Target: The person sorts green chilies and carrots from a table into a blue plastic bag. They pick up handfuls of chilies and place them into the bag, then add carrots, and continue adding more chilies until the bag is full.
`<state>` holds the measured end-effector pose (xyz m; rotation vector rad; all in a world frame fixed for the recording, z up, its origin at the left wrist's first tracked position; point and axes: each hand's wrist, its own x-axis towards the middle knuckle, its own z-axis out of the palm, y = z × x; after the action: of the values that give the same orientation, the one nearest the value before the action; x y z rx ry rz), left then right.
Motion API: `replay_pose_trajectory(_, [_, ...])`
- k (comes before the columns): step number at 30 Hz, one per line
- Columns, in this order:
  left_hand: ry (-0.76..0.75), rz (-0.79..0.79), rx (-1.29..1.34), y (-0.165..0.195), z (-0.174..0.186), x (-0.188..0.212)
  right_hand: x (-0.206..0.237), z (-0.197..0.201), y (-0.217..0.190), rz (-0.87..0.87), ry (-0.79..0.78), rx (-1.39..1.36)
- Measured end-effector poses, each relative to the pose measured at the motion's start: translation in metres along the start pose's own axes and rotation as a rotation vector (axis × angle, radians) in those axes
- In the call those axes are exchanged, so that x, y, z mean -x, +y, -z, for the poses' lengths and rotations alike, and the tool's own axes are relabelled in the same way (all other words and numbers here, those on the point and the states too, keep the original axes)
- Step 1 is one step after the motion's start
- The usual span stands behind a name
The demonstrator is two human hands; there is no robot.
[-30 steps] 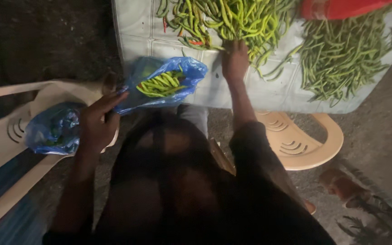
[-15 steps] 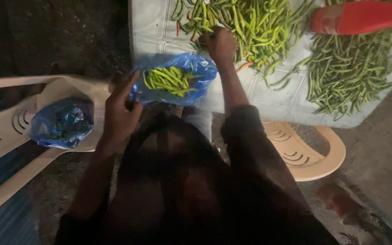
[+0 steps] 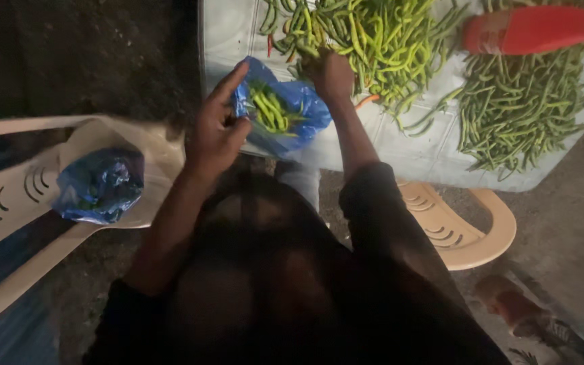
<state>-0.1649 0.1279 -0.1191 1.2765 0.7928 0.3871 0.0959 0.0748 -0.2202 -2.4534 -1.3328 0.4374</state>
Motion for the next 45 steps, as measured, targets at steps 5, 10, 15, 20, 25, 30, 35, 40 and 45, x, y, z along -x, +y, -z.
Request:
replay_pose_trajectory(5, [0.006,-0.086,-0.063,0.000,0.009,-0.001,-0.003,0.022,0.003,-0.149,0.007,-0.393])
replay_pose_trajectory(10, [0.051,-0.035,-0.180,-0.004,0.005,0.001,-0.055,0.007,-0.009,-0.174,0.023,-0.236])
replay_pose_trajectory(15, [0.060,-0.179,-0.178,-0.007,0.007,0.003,-0.062,0.006,0.009,-0.155,0.029,-0.338])
replay_pose_trajectory(20, [0.099,0.155,-0.173,-0.009,0.011,0.008,-0.030,0.023,0.044,-0.241,0.048,-0.391])
replay_pose_trajectory(25, [0.025,-0.062,-0.150,-0.010,0.001,-0.001,-0.016,0.004,0.038,-0.057,-0.020,0.092])
replay_pose_trajectory(30, [0.022,-0.086,-0.139,-0.010,-0.001,-0.003,-0.003,0.008,0.047,-0.137,-0.127,0.069])
replay_pose_trajectory(35, [0.031,-0.113,-0.118,-0.013,0.000,-0.003,0.027,0.048,0.074,-0.120,-0.098,-0.150])
replay_pose_trajectory(40, [-0.005,-0.059,-0.072,-0.009,-0.005,-0.006,0.074,0.012,0.019,0.030,-0.100,-1.189])
replay_pose_trajectory(45, [-0.014,-0.058,-0.089,0.003,-0.015,0.001,0.116,-0.059,-0.045,0.327,-0.229,-0.684])
